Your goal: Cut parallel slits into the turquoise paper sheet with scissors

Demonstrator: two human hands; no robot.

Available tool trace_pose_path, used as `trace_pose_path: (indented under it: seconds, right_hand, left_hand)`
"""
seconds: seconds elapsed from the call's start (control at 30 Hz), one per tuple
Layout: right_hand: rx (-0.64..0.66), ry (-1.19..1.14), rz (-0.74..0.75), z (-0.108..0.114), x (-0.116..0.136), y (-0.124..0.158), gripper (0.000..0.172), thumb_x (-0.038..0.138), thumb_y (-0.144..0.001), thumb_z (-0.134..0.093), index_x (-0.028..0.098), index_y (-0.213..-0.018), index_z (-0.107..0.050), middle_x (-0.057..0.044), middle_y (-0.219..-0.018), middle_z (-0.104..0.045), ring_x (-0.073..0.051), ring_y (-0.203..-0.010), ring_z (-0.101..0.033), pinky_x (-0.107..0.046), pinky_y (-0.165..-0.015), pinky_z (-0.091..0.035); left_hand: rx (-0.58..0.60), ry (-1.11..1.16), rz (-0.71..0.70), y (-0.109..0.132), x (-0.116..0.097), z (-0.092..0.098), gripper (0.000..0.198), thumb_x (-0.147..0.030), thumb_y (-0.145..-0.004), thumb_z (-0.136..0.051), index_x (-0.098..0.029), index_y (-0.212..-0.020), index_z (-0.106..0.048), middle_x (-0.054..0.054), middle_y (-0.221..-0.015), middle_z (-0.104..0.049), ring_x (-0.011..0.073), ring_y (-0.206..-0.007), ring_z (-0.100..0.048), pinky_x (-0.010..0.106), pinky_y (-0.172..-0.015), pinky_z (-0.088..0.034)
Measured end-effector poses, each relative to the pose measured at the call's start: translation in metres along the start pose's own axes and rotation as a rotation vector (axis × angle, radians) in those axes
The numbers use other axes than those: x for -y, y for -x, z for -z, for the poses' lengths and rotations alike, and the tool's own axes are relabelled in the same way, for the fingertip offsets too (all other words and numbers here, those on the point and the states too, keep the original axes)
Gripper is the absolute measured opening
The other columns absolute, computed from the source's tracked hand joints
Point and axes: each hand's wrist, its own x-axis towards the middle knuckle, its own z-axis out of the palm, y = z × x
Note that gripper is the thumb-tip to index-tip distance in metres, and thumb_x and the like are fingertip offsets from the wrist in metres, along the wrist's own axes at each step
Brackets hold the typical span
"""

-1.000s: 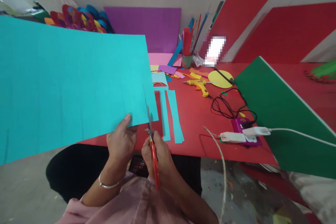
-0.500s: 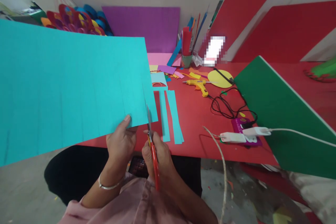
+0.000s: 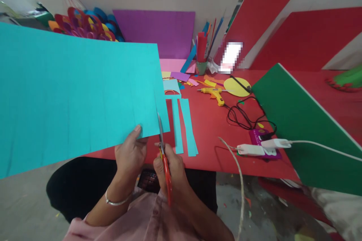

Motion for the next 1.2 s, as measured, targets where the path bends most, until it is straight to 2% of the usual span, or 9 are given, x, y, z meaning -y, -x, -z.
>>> trace_pose_path:
  seconds: [0.2, 0.37, 0.63, 0.8, 1.03, 1.2]
  right_hand:
    - [0.020, 0.038, 0.041, 0.001, 0.006, -0.002, 0.065, 0.075, -0.100, -0.053, 0.022, -0.138, -0.063, 0.004, -0.074, -0.050, -0.013, -0.057, -0.045, -0.025, -0.052, -0.045]
    - [0.004, 0.037, 0.027, 0.001, 0.005, -0.001, 0.063, 0.073, -0.102, -0.051, 0.022, -0.135, -0.064, 0.003, -0.073, -0.051, -0.013, -0.056, -0.045, -0.024, -0.049, -0.043]
    - [-0.008, 0.018, 0.039, 0.000, -0.006, -0.002, 0.059, 0.069, -0.102, -0.057, 0.022, -0.136, -0.065, 0.005, -0.067, -0.048, -0.012, -0.051, -0.043, -0.022, -0.045, -0.040]
    - [-0.030, 0.020, 0.044, -0.002, -0.011, -0.002, 0.059, 0.067, -0.103, -0.057, 0.022, -0.139, -0.064, 0.006, -0.063, -0.045, -0.012, -0.051, -0.045, -0.024, -0.048, -0.045]
    - [-0.024, 0.068, 0.068, 0.000, -0.006, -0.004, 0.058, 0.069, -0.104, -0.052, 0.021, -0.135, -0.064, 0.004, -0.071, -0.050, -0.012, -0.054, -0.044, -0.023, -0.047, -0.040]
    - [-0.026, 0.118, 0.115, 0.001, -0.006, -0.007, 0.051, 0.063, -0.107, -0.050, 0.022, -0.135, -0.060, 0.003, -0.076, -0.051, -0.013, -0.059, -0.044, -0.025, -0.053, -0.040]
  left_hand:
    - [0.005, 0.018, -0.002, 0.000, -0.002, -0.001, 0.040, -0.022, -0.051, -0.100, -0.019, -0.086, -0.079, 0.003, -0.089, -0.082, 0.0193, -0.082, -0.075, 0.032, -0.080, -0.062]
    - [0.004, 0.016, 0.000, 0.002, -0.005, -0.004, 0.033, -0.016, -0.055, -0.097, -0.019, -0.082, -0.078, 0.002, -0.085, -0.082, 0.0191, -0.081, -0.076, 0.031, -0.080, -0.063]
    - [0.019, -0.045, 0.008, 0.000, -0.002, 0.003, 0.020, -0.022, -0.064, -0.093, -0.022, -0.079, -0.079, 0.001, -0.081, -0.080, 0.0190, -0.079, -0.075, 0.030, -0.083, -0.062]
    - [0.056, -0.062, 0.010, 0.000, -0.003, 0.004, 0.017, -0.023, -0.068, -0.092, -0.021, -0.077, -0.078, 0.001, -0.080, -0.080, 0.0182, -0.075, -0.074, 0.032, -0.086, -0.062]
    - [-0.005, -0.003, 0.005, 0.002, -0.003, -0.001, 0.030, -0.017, -0.060, -0.094, -0.020, -0.086, -0.079, 0.004, -0.087, -0.081, 0.0216, -0.085, -0.076, 0.036, -0.085, -0.062]
    - [-0.022, -0.086, 0.016, 0.005, -0.001, 0.001, 0.021, -0.021, -0.065, -0.093, -0.019, -0.081, -0.079, 0.003, -0.086, -0.082, 0.0193, -0.079, -0.075, 0.033, -0.084, -0.062]
